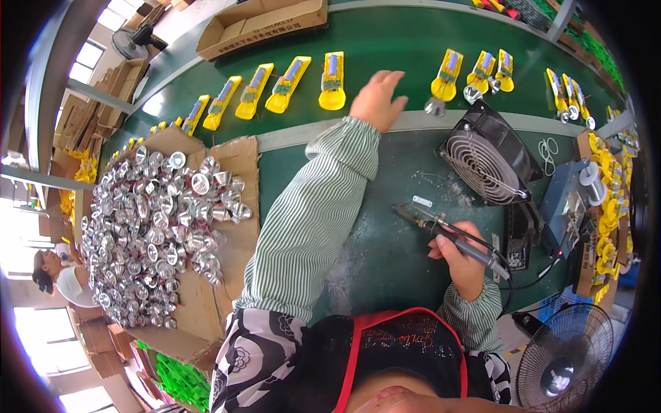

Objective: The person solders wires onto flashlight circuit board assemblies using a soldering iron and places the assembled units onto a conveyor belt.

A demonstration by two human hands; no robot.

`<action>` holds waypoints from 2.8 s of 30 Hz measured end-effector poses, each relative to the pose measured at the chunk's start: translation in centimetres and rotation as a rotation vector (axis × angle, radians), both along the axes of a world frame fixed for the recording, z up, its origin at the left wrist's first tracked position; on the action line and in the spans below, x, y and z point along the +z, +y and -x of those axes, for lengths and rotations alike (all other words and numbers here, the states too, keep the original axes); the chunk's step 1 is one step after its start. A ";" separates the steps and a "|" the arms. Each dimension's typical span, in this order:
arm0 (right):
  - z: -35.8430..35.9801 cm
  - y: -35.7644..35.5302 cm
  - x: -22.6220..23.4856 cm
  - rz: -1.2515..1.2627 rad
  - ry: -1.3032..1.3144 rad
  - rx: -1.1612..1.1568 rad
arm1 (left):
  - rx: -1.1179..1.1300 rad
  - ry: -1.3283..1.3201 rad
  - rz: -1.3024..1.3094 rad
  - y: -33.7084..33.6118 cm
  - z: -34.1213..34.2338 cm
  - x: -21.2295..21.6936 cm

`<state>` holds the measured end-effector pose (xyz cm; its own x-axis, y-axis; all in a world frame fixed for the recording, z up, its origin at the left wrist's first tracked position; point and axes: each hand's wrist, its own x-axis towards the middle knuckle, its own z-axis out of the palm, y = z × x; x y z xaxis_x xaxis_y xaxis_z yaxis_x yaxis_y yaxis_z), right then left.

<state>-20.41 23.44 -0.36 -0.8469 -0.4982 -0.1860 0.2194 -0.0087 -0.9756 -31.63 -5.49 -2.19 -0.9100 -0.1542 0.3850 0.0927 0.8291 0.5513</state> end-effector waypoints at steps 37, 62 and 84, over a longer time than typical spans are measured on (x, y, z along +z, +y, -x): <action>-5.6 -2.1 2.4 -0.014 0.059 0.228 | 0.525 -0.374 0.776 -9.7 -38.0 5.7; -5.5 -6.3 0.2 0.068 0.009 0.444 | 0.385 -0.295 -0.084 4.3 -31.2 1.4; -4.8 -5.5 0.4 0.048 -0.042 0.404 | 0.365 -0.307 -0.137 4.1 -31.3 1.0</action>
<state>-15.60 17.98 0.07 -0.5734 -0.7983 -0.1845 0.2540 0.0408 -0.9663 -0.37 -1.36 -1.15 -0.8551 -0.5147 0.0621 -0.3740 0.6954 0.6136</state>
